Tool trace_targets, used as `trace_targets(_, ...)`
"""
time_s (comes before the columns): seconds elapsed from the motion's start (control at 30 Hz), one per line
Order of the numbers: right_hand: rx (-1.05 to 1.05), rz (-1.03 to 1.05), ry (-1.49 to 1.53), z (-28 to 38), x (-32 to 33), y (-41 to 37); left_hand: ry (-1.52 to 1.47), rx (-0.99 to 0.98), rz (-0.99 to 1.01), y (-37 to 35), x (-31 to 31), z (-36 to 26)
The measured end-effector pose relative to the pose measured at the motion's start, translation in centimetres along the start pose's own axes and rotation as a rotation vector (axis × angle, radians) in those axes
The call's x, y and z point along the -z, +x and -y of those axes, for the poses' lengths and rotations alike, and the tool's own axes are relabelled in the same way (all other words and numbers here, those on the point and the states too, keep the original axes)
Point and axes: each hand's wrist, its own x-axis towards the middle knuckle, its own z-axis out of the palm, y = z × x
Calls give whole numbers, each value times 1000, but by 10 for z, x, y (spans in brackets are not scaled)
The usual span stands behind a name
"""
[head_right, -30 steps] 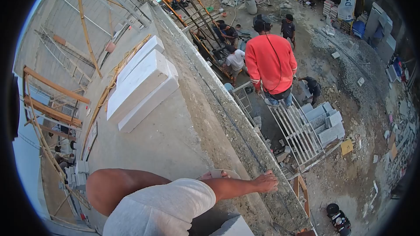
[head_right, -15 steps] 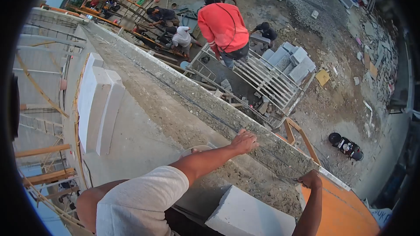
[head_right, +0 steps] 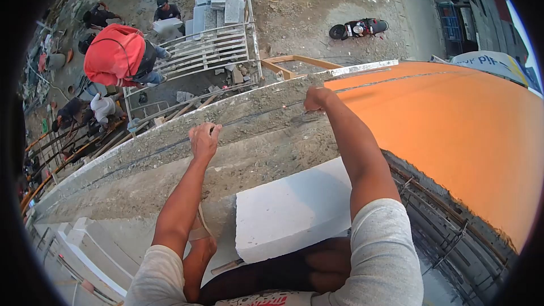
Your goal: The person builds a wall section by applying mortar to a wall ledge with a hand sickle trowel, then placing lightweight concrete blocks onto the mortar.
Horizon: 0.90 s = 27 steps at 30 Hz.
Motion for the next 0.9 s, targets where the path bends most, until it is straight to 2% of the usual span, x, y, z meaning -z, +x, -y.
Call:
trace_targets(0.07,16,-106,-22,11,11,4,19,37,33,-3,-2,2)
trace_targets(0.13,-4,-38,-20,17,5,-7,9,39,39,-12,-1,3)
trace_targets(0.27,65,62,19,18,45,-52,-6,22,17,0,-2,4)
trace_targets(0.37,38,81,21,16,28,-51,-20,36,15,2,0,0)
trace_targets(0.43,-65,-84,14,10,-1,-17,-18,40,12,1,-1,-3)
trace_targets(0.5,68,-123,-170,22,-4,-18,36,51,49,-5,-2,2)
trace_targets(0.7,163,39,-43,34,41,-72,9,61,55,-3,-1,5)
trace_targets(0.8,165,47,-57,36,26,-52,-11,35,28,-6,-3,2)
trace_targets(0.9,78,-72,-54,35,-11,0,23,4,-4,1,7,-5)
